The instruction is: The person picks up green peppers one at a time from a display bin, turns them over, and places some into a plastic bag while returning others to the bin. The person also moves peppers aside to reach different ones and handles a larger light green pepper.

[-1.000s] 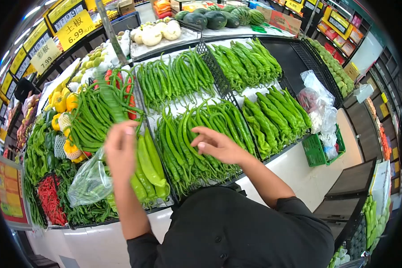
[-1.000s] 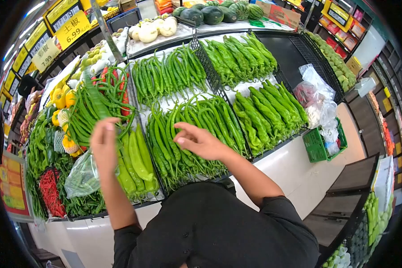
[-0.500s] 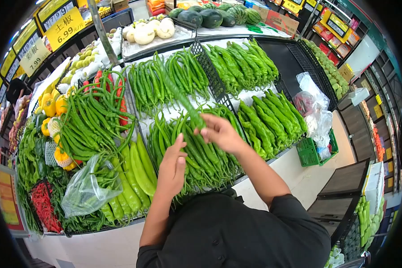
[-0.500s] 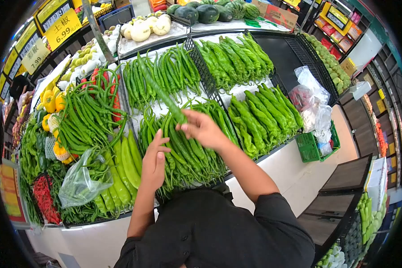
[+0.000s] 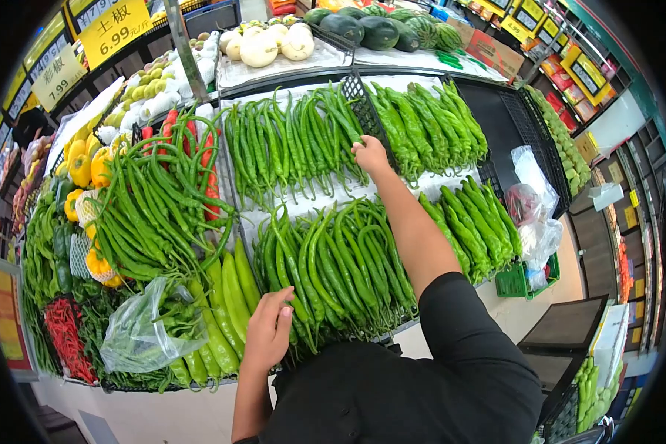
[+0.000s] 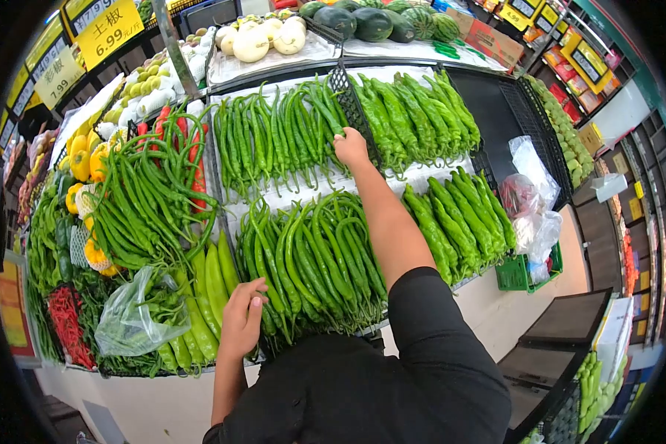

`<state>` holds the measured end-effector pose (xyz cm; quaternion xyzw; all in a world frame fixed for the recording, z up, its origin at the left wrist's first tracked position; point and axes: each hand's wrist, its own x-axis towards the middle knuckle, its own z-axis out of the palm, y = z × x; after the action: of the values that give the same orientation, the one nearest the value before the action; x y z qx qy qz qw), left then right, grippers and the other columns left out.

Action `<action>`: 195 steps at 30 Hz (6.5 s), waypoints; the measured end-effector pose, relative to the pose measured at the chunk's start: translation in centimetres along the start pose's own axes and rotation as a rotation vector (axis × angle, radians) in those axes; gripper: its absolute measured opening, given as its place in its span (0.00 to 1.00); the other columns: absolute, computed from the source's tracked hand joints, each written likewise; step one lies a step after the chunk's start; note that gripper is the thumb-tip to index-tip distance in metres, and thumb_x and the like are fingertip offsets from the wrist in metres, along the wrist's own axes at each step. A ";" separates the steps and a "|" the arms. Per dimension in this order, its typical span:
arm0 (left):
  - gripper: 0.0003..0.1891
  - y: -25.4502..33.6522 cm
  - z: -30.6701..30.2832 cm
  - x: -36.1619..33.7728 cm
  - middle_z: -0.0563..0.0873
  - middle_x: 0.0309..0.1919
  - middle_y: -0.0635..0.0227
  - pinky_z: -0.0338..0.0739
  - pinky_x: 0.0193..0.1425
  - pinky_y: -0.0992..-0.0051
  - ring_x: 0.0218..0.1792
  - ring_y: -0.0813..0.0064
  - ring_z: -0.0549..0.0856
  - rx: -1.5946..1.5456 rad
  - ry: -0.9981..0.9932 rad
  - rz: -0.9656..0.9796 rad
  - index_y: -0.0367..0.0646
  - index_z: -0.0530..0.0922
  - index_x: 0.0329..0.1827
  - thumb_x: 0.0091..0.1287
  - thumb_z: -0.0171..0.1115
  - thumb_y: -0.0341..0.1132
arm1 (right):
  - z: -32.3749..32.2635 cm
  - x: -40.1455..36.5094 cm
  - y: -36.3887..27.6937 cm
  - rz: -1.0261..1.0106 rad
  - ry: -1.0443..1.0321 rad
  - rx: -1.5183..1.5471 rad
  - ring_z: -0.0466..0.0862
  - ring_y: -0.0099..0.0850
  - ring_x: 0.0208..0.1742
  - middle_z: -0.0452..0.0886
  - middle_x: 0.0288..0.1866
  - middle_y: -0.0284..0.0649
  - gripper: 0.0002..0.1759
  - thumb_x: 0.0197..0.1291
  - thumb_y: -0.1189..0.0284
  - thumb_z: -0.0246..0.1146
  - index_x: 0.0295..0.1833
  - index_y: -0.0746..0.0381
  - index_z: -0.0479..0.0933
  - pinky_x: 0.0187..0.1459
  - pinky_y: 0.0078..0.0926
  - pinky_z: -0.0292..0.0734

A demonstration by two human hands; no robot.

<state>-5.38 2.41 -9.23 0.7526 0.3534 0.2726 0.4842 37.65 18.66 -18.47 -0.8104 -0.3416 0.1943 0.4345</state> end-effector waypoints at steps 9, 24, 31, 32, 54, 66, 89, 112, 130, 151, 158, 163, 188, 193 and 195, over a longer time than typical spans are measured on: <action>0.14 -0.6 -0.3 1.1 0.84 0.43 0.54 0.78 0.50 0.62 0.44 0.52 0.84 0.094 0.012 0.052 0.38 0.79 0.57 0.69 0.56 0.27 | -1.6 -2.7 -1.6 -0.021 -0.115 -0.419 0.83 0.51 0.57 0.83 0.55 0.55 0.34 0.61 0.65 0.69 0.69 0.65 0.67 0.57 0.45 0.78; 0.12 2.4 -6.4 0.4 0.85 0.41 0.55 0.78 0.50 0.66 0.44 0.56 0.85 0.258 0.146 0.172 0.36 0.80 0.53 0.69 0.58 0.26 | -6.3 -6.1 -1.2 -0.289 -0.191 0.099 0.86 0.31 0.43 0.86 0.44 0.44 0.35 0.62 0.74 0.66 0.73 0.66 0.63 0.47 0.30 0.81; 0.11 8.1 -18.2 1.4 0.85 0.43 0.59 0.78 0.49 0.68 0.43 0.63 0.84 0.502 0.394 0.300 0.37 0.81 0.53 0.69 0.59 0.29 | -13.4 -18.8 -5.7 -0.190 -0.323 0.383 0.81 0.24 0.45 0.81 0.50 0.39 0.31 0.68 0.77 0.62 0.74 0.67 0.62 0.49 0.24 0.78; 0.12 8.1 -19.9 2.5 0.85 0.44 0.59 0.78 0.49 0.67 0.42 0.63 0.84 0.496 0.407 0.240 0.38 0.80 0.53 0.70 0.58 0.30 | -13.9 -20.0 -5.0 -0.191 -0.326 0.377 0.81 0.23 0.45 0.81 0.51 0.39 0.30 0.69 0.77 0.62 0.74 0.67 0.63 0.49 0.23 0.78; 0.18 -14.5 -35.0 19.9 0.85 0.49 0.49 0.75 0.57 0.51 0.54 0.44 0.81 0.970 0.472 -0.192 0.42 0.73 0.56 0.69 0.61 0.41 | -17.7 -30.5 -2.5 -0.233 -0.206 0.202 0.83 0.25 0.46 0.85 0.49 0.40 0.21 0.64 0.79 0.63 0.63 0.66 0.75 0.51 0.26 0.77; 0.19 -4.3 -38.5 14.8 0.77 0.31 0.67 0.71 0.30 0.72 0.27 0.73 0.77 0.354 1.101 0.002 0.38 0.70 0.62 0.79 0.49 0.42 | -16.5 -30.5 -4.2 -0.302 -0.290 0.232 0.83 0.25 0.46 0.85 0.48 0.41 0.18 0.64 0.80 0.62 0.60 0.67 0.77 0.51 0.25 0.78; 0.23 1.9 4.9 -2.3 0.82 0.38 0.68 0.72 0.35 0.81 0.30 0.82 0.77 -0.695 -0.348 -0.046 0.38 0.70 0.63 0.81 0.43 0.49 | -7.6 -35.4 -7.9 -0.421 -0.656 0.524 0.79 0.22 0.28 0.73 0.42 0.36 0.14 0.74 0.72 0.57 0.58 0.69 0.74 0.32 0.20 0.76; 0.11 -0.1 0.8 -0.7 0.83 0.41 0.67 0.75 0.44 0.78 0.37 0.80 0.80 -0.577 -0.161 -0.193 0.38 0.77 0.55 0.77 0.51 0.32 | 0.3 -3.4 -7.0 -0.031 -0.170 0.109 0.86 0.25 0.24 0.85 0.27 0.42 0.19 0.66 0.66 0.65 0.50 0.73 0.79 0.28 0.27 0.80; 0.10 -0.5 -0.4 0.5 0.83 0.41 0.67 0.75 0.45 0.78 0.38 0.80 0.80 -0.562 -0.100 -0.229 0.38 0.76 0.55 0.77 0.52 0.31 | 2.9 -1.4 -3.2 -0.321 -0.076 -0.600 0.82 0.54 0.52 0.83 0.47 0.56 0.21 0.62 0.64 0.67 0.55 0.66 0.74 0.54 0.48 0.78; 0.12 3.6 -23.8 2.7 0.83 0.37 0.66 0.76 0.45 0.74 0.38 0.77 0.81 0.216 0.457 0.006 0.38 0.77 0.53 0.74 0.55 0.36 | -17.6 -21.0 -2.8 -0.258 -0.258 0.224 0.77 0.20 0.39 0.79 0.48 0.34 0.30 0.69 0.74 0.61 0.74 0.66 0.64 0.42 0.21 0.75; 0.18 -5.3 -26.5 12.8 0.85 0.32 0.54 0.80 0.43 0.65 0.34 0.64 0.87 0.519 0.273 -0.368 0.36 0.75 0.48 0.68 0.62 0.44 | -21.0 -27.3 0.0 -0.214 -0.164 0.098 0.79 0.19 0.42 0.81 0.49 0.34 0.26 0.68 0.76 0.61 0.71 0.64 0.69 0.45 0.19 0.76; 0.26 -13.8 -27.8 17.2 0.85 0.39 0.38 0.81 0.46 0.58 0.33 0.49 0.87 0.763 0.430 -0.312 0.33 0.67 0.54 0.63 0.67 0.43 | -22.3 -30.4 -1.8 -0.282 -0.090 -0.031 0.79 0.24 0.39 0.83 0.44 0.36 0.24 0.65 0.74 0.64 0.67 0.64 0.73 0.44 0.25 0.77; 0.17 0.1 -27.3 9.0 0.71 0.20 0.74 0.63 0.18 0.78 0.15 0.82 0.69 -0.058 0.686 -0.049 0.38 0.72 0.56 0.70 0.58 0.37 | -21.3 -33.2 -2.8 -0.425 -0.210 -0.100 0.82 0.35 0.42 0.82 0.44 0.42 0.21 0.66 0.68 0.63 0.63 0.62 0.75 0.45 0.32 0.77; 0.18 7.6 -18.0 5.4 0.75 0.26 0.76 0.64 0.20 0.82 0.18 0.86 0.70 -0.072 0.633 0.139 0.39 0.73 0.59 0.70 0.61 0.37 | -17.8 -32.7 -7.5 -0.528 -0.285 0.194 0.81 0.26 0.42 0.84 0.50 0.41 0.25 0.67 0.70 0.63 0.68 0.65 0.72 0.46 0.27 0.77; 0.15 9.3 -11.9 3.9 0.76 0.30 0.76 0.66 0.22 0.84 0.21 0.87 0.72 -0.138 0.460 0.144 0.41 0.74 0.57 0.69 0.62 0.33 | -15.7 -33.2 -10.6 -0.561 -0.356 0.260 0.81 0.27 0.43 0.84 0.51 0.42 0.26 0.68 0.70 0.63 0.69 0.65 0.70 0.46 0.28 0.77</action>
<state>-9.46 9.30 4.14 0.6592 0.3803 0.4939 0.4206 20.22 -10.15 -0.41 -0.5764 -0.5937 0.2475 0.5041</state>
